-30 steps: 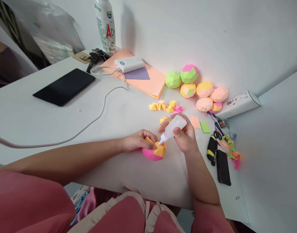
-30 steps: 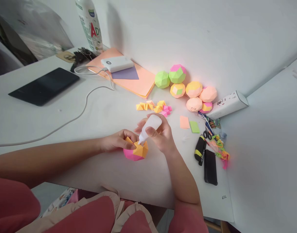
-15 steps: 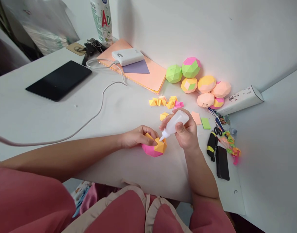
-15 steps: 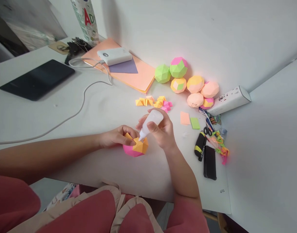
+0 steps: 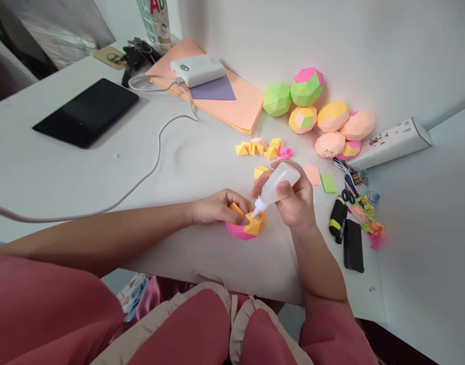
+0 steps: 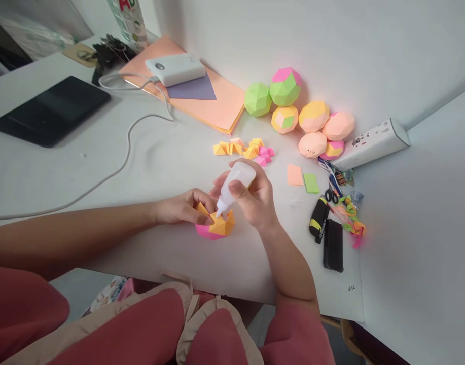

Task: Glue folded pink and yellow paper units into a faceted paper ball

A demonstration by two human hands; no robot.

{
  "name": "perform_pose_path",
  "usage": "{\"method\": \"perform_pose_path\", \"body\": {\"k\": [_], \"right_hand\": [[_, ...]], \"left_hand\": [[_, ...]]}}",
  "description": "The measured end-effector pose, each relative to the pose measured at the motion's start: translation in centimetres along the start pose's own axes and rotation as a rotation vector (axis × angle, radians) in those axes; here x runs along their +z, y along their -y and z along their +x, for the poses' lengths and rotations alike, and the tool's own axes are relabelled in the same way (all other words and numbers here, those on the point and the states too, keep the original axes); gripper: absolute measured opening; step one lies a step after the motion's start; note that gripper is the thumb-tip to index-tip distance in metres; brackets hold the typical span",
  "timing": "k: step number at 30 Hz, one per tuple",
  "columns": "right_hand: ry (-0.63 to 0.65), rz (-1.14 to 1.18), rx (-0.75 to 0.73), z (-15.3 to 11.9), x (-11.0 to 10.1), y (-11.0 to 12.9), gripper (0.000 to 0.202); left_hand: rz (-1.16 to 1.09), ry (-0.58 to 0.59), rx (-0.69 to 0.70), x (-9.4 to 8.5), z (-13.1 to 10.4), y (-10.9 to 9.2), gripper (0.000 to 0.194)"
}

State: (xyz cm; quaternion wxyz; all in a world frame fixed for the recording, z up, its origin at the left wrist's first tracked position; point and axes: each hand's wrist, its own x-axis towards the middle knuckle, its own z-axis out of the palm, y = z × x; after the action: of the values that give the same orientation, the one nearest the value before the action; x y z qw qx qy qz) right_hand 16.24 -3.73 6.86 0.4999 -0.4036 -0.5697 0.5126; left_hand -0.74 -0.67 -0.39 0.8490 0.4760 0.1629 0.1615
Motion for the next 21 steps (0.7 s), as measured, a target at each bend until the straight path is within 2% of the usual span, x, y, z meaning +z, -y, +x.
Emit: {"method": "perform_pose_path", "body": {"k": [17, 21], "right_hand": [[-0.007, -0.027, 0.018, -0.21, 0.66, -0.01, 0.036], [0.015, -0.017, 0.059, -0.14, 0.34, 0.26, 0.036]], "left_hand": [[0.030, 0.035, 0.004, 0.05, -0.23, 0.05, 0.002], [0.031, 0.039, 0.012, 0.14, -0.25, -0.09, 0.002]]}}
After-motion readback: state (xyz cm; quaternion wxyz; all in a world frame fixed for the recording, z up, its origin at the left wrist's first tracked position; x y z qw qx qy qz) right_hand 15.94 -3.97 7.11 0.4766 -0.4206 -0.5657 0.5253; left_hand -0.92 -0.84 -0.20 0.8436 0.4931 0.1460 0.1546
